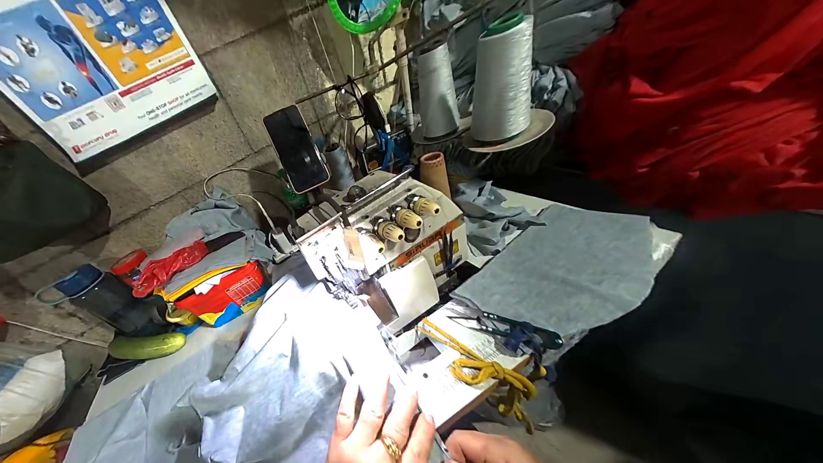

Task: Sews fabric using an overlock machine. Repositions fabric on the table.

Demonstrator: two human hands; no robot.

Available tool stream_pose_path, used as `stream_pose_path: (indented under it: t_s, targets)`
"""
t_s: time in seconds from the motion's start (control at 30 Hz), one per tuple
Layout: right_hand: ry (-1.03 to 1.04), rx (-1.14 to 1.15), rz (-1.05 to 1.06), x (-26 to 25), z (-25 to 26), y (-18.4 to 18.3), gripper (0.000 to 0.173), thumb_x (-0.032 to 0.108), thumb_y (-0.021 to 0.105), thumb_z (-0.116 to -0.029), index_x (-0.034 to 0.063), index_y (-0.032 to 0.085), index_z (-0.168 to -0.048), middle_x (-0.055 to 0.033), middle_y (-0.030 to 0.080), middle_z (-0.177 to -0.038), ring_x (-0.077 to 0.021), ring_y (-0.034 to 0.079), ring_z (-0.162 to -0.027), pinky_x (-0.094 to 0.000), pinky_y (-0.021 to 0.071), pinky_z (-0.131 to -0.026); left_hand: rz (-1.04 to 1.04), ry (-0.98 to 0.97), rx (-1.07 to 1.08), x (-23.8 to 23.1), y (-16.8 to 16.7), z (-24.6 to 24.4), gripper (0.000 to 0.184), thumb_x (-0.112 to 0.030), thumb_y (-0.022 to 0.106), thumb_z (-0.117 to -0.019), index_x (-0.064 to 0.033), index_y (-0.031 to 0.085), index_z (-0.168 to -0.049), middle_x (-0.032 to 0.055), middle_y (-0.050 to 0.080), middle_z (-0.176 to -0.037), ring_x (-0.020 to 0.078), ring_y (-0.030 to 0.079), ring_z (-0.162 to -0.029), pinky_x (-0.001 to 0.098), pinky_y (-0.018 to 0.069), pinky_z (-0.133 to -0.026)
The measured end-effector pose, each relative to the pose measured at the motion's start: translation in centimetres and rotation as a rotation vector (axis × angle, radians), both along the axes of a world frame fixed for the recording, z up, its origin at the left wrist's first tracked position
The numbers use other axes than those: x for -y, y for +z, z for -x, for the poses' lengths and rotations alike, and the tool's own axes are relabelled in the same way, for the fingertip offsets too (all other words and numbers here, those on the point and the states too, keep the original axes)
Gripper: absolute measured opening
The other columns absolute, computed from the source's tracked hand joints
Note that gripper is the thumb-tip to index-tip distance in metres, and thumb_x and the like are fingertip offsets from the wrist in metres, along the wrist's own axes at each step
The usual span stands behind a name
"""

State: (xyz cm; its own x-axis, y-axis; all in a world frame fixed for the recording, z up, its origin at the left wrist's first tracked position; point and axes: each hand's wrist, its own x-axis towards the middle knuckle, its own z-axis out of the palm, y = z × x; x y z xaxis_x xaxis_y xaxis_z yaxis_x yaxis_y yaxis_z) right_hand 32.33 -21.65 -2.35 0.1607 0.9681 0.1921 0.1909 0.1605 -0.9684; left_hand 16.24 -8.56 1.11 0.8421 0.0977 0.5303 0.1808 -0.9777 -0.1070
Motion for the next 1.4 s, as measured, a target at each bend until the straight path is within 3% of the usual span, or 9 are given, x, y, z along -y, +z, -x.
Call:
stream_pose_path:
  t_s: [0.2,0.5,0.63,0.77,0.9,0.97,1.07,1.23,1.4]
  targets:
    - [-0.09,0.153,-0.114,-3.9,-1.4,1.3,0.028,0.01,0.053,-0.1018,-0.0083,0.067,-0.085,-0.0148,0.063,-0.072,-0.0157,0.061,-0.067,-0.0303,0.0498,-0.065,0.008,0.126,0.065,-2.8,0.9,-0.9,0.037,-0.005,0.061,-0.0897,-0.0241,0.078,-0.117,0.0047,0.075,-0.122,0.0323,0.069,-0.116,0.0536,0.0497,-0.089]
    - [-0.33,0.038,-0.009,-11.8,-2.2,3.4,0.026,0.019,0.058,-0.0933,0.0142,0.056,-0.068,0.0097,0.048,-0.06,0.0031,0.047,-0.053,-0.0165,0.0396,-0.052,0.207,0.253,0.214,-7.7,0.7,-0.8,0.026,-0.016,0.056,-0.0875,-0.0036,0.079,-0.091,0.0189,0.075,-0.102,0.0392,0.07,-0.106,0.0613,0.0484,-0.097]
    - [-0.459,-0.03,0.054,-13.5,-1.4,4.2,0.038,0.01,0.065,-0.0936,0.0151,0.045,-0.061,0.0087,0.042,-0.055,0.0014,0.043,-0.05,-0.0176,0.0372,-0.051,0.417,0.357,0.088,-9.6,2.4,-1.4,0.031,-0.018,0.058,-0.0937,0.0026,0.074,-0.111,0.023,0.071,-0.118,0.0438,0.062,-0.122,0.0659,0.044,-0.103]
    - [-0.44,-0.013,0.014,-12.8,-1.4,3.5,0.033,0.015,0.061,-0.0947,0.0157,0.047,-0.065,0.0093,0.043,-0.056,0.0016,0.044,-0.049,-0.0173,0.0379,-0.05,0.691,0.54,-0.134,-11.9,3.6,-2.3,0.045,-0.019,0.057,-0.0999,-0.0057,0.059,-0.143,0.017,0.044,-0.158,0.038,0.028,-0.153,0.0571,0.0236,-0.122]
    - [-0.639,0.441,-0.206,-9.9,-2.4,0.3,0.033,0.03,0.056,-0.0944,0.0092,0.059,-0.07,0.0007,0.053,-0.061,-0.0069,0.052,-0.055,-0.0249,0.0431,-0.05,1.031,0.58,0.186,-13.4,2.3,-2.3,0.043,-0.01,0.05,-0.1051,-0.0107,0.054,-0.148,0.0254,0.026,-0.165,0.0374,0.024,-0.154,0.0461,0.024,-0.124]
    - [-0.702,0.743,-0.141,-7.3,-4.4,0.3,0.027,0.024,0.062,-0.0935,-0.0001,0.07,-0.086,-0.0176,0.068,-0.08,-0.0347,0.069,-0.075,-0.0508,0.0564,-0.063,1.191,0.589,0.418,-12.5,2.3,-1.9,0.039,-0.01,0.047,-0.107,-0.0057,0.056,-0.145,0.0235,0.044,-0.154,0.0327,0.041,-0.143,0.0446,0.0343,-0.117]
    - [-0.723,0.94,0.059,-4.3,-8.2,0.4,0.033,0.015,0.073,-0.0885,-0.0069,0.071,-0.114,-0.038,0.064,-0.108,-0.0645,0.059,-0.104,-0.0764,0.0473,-0.077,1.148,0.541,0.717,-10.3,0.5,-0.8,0.033,-0.007,0.047,-0.1058,0.0081,0.06,-0.132,0.0222,0.062,-0.133,0.0196,0.06,-0.121,0.0332,0.046,-0.105]
    - [-0.707,1.047,0.07,-3.7,-12.6,-2.2,0.032,0.006,0.078,-0.0818,-0.0043,0.073,-0.112,-0.036,0.065,-0.099,-0.0636,0.062,-0.095,-0.0767,0.0466,-0.07,0.935,0.4,0.95,-4.2,-2.2,0.8,0.022,0.004,0.05,-0.0964,0.0172,0.059,-0.112,0.013,0.065,-0.099,-0.0002,0.062,-0.093,0.0148,0.0506,-0.087]
    - [-0.659,0.932,-0.062,-4.1,-13.3,-1.7,0.018,-0.004,0.067,-0.0836,-0.0046,0.075,-0.099,-0.0294,0.067,-0.085,-0.0548,0.066,-0.08,-0.0724,0.0499,-0.067,0.837,0.21,0.911,-1.3,-2.0,1.6,0.019,0.008,0.053,-0.0895,0.0123,0.06,-0.106,0.0067,0.066,-0.091,-0.0023,0.062,-0.084,0.0153,0.0529,-0.081]
